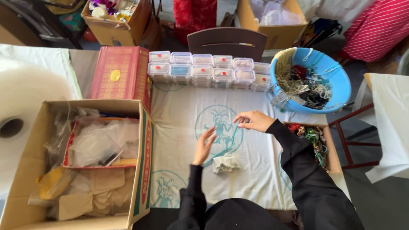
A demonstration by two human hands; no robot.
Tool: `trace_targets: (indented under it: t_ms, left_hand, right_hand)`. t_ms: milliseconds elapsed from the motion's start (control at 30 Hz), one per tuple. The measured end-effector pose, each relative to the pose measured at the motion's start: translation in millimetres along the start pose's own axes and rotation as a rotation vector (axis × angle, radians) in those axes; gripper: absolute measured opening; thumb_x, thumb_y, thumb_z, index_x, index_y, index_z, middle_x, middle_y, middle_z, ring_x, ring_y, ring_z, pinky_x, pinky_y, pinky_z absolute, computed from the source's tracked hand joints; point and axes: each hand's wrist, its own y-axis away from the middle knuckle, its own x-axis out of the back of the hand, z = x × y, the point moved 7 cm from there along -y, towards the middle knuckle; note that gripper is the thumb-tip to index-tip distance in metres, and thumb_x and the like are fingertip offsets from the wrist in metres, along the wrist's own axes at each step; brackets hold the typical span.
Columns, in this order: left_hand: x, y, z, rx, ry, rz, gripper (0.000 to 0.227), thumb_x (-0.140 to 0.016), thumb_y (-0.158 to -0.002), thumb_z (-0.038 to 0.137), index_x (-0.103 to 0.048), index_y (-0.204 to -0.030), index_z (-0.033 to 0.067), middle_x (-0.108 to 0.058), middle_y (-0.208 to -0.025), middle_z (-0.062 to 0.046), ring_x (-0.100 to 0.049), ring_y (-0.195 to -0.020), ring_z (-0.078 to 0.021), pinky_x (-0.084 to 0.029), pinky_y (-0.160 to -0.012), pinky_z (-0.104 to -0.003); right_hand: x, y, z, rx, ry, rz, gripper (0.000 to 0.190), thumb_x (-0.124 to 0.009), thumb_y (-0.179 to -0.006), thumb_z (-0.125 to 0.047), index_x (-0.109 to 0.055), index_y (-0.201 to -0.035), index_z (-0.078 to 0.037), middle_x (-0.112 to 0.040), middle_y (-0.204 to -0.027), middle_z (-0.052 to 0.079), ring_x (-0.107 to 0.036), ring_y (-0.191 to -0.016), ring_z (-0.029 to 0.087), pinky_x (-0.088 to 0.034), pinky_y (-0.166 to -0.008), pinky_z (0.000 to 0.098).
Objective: Sorting various necklaces, beads, and jewelry items and placing them into containers and bags on a table.
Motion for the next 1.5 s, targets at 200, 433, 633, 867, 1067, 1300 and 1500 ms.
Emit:
trace_targets:
  t_ms: [200, 433, 633, 867, 1067, 1300, 1500]
  left_hand:
    - [-53, -27, 68, -0.117, 0.263, -0.194, 0.039, -0.066, -0.103, 0.021, -0.063, -0.134, -0.0025, -0.073, -0.122, -0.012, -0.066, -0.117, -0.0187, -0.050, -0.103, -0.032]
    - [-27, -11, 16, 0.105, 0.347, -0.363, 0.030, -0.070, -0.100, 0.027, -0.079, -0.112, 0.0013, -0.067, -0.080, 0.004, -0.056, -0.073, -0.0027, -0.044, -0.064, -0.021]
    - [9, 8, -48, 0.184, 0.236, -0.359, 0.031, -0.072, -0.099, 0.033, -0.082, -0.108, 0.0051, -0.064, -0.075, 0.007, -0.050, -0.071, -0.0014, -0.038, -0.061, -0.021]
    - [55, 32, -111, 0.291, 0.150, -0.248, 0.027, -0.074, -0.095, 0.032, -0.081, -0.103, 0.0071, -0.069, -0.075, 0.006, -0.054, -0.068, -0.0022, -0.041, -0.060, -0.021]
    - [83, 39, -140, 0.349, 0.129, -0.203, 0.027, -0.075, -0.095, 0.031, -0.083, -0.106, 0.0077, -0.069, -0.074, 0.005, -0.049, -0.065, -0.0028, -0.039, -0.057, -0.022]
    - [115, 43, -150, 0.355, 0.042, -0.186, 0.026, -0.074, -0.094, 0.033, -0.083, -0.108, 0.0122, -0.073, -0.079, 0.005, -0.060, -0.072, -0.0028, -0.044, -0.061, -0.020]
    - [134, 57, -159, 0.529, 0.136, -0.104, 0.024, -0.078, -0.093, 0.031, -0.082, -0.104, 0.0097, -0.072, -0.084, 0.001, -0.066, -0.078, -0.0060, -0.059, -0.071, -0.025]
  right_hand:
    - [-19, -10, -12, 0.105, 0.127, 0.061, 0.024, -0.069, -0.092, -0.021, -0.066, -0.113, -0.009, -0.079, -0.095, 0.008, -0.077, -0.091, 0.022, -0.058, -0.079, 0.0338]
    - [17, 41, 45, -0.146, -0.201, 0.342, 0.018, -0.075, -0.092, -0.013, -0.066, -0.105, -0.005, -0.076, -0.092, 0.005, -0.073, -0.084, 0.013, -0.058, -0.071, 0.0295]
    - [56, 93, 108, -0.156, -0.282, 0.511, 0.017, -0.072, -0.097, -0.008, -0.059, -0.102, 0.001, -0.072, -0.095, 0.009, -0.071, -0.084, 0.015, -0.059, -0.074, 0.0285]
    - [92, 143, 182, -0.113, -0.352, 0.673, 0.018, -0.070, -0.100, 0.000, -0.057, -0.111, 0.003, -0.070, -0.104, 0.014, -0.071, -0.093, 0.018, -0.061, -0.083, 0.0321]
    - [94, 154, 217, -0.219, -0.503, 0.741, 0.016, -0.070, -0.098, 0.004, -0.058, -0.108, 0.004, -0.072, -0.108, 0.017, -0.073, -0.098, 0.020, -0.063, -0.085, 0.0335]
    - [95, 168, 238, -0.178, -0.458, 0.894, 0.015, -0.069, -0.100, 0.007, -0.056, -0.109, 0.005, -0.072, -0.109, 0.020, -0.073, -0.098, 0.021, -0.063, -0.085, 0.0336]
    - [95, 181, 235, -0.225, -0.367, 1.000, 0.015, -0.069, -0.102, 0.009, -0.058, -0.110, 0.006, -0.073, -0.110, 0.021, -0.074, -0.098, 0.021, -0.064, -0.084, 0.0326]
